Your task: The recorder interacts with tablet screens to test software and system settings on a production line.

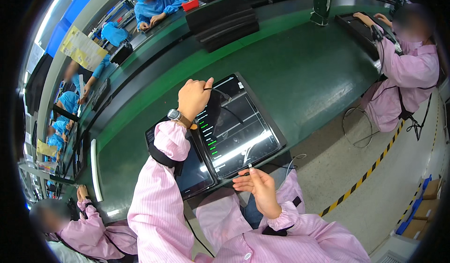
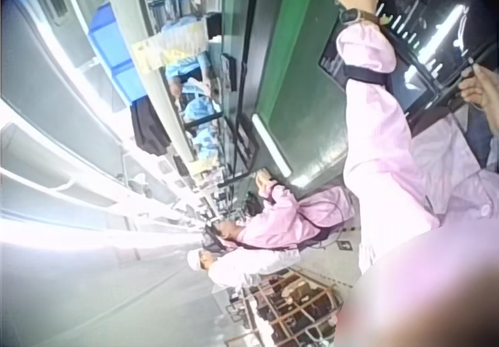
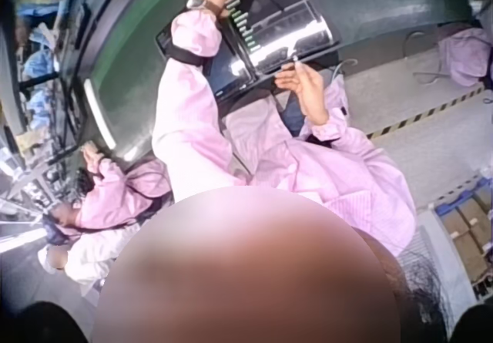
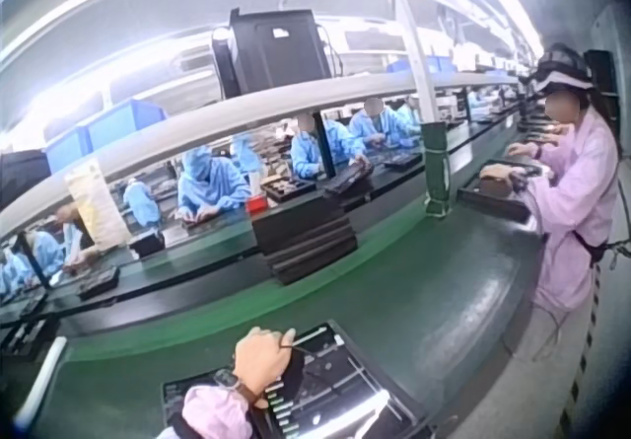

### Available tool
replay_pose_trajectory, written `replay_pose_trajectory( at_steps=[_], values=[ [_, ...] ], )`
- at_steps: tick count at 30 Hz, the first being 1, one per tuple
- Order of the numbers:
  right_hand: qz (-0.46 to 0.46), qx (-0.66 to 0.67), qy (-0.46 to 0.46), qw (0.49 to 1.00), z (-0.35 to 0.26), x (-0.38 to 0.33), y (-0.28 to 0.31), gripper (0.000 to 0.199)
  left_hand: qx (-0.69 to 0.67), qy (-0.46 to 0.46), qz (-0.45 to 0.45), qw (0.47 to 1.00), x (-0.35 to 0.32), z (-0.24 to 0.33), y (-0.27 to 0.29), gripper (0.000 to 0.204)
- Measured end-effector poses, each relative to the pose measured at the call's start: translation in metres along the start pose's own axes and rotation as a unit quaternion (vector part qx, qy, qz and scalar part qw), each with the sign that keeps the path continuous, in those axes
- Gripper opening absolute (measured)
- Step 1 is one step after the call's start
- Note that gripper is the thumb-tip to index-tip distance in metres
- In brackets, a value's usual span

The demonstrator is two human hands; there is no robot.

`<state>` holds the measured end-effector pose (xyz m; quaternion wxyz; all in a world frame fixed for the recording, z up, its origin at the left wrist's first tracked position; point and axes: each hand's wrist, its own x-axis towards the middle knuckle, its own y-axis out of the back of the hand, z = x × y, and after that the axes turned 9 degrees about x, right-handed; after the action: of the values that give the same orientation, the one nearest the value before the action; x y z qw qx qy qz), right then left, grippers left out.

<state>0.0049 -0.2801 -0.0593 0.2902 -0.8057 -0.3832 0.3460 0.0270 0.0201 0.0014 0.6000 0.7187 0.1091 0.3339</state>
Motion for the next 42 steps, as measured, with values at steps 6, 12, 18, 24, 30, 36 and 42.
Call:
replay_pose_trajectory(
  at_steps=[6,12,18,24,30,36,42],
  values=[
    [0.024,-0.011,0.012,1.0,-0.002,0.004,-0.002,0.036,-0.009,-0.002,0.039,0.999,-0.003,0.001,-0.007,0.048],
    [0.021,-0.075,0.0,0.997,-0.012,0.008,0.005,0.036,-0.007,0.011,0.086,0.996,-0.009,-0.003,-0.005,0.043],
    [0.107,-0.52,0.287,0.797,-0.048,0.003,0.015,0.026,-0.077,0.016,0.045,0.996,-0.039,0.023,0.073,0.025],
    [-0.271,-0.318,0.359,0.835,-0.056,-0.032,-0.04,0.048,-0.539,-0.101,-0.557,0.623,-0.18,0.059,0.137,0.034],
    [-0.361,0.001,-0.15,0.921,-0.026,-0.056,-0.057,0.023,-0.71,-0.085,-0.451,0.534,-0.274,0.057,0.101,0.031],
    [-0.323,-0.074,-0.127,0.935,0.006,-0.034,-0.055,0.024,-0.518,-0.081,-0.267,0.808,-0.3,0.042,0.089,0.032],
    [-0.214,-0.084,-0.209,0.95,0.036,-0.026,-0.035,0.023,-0.524,0.062,-0.334,0.781,-0.262,-0.06,0.149,0.024]
  ],
)
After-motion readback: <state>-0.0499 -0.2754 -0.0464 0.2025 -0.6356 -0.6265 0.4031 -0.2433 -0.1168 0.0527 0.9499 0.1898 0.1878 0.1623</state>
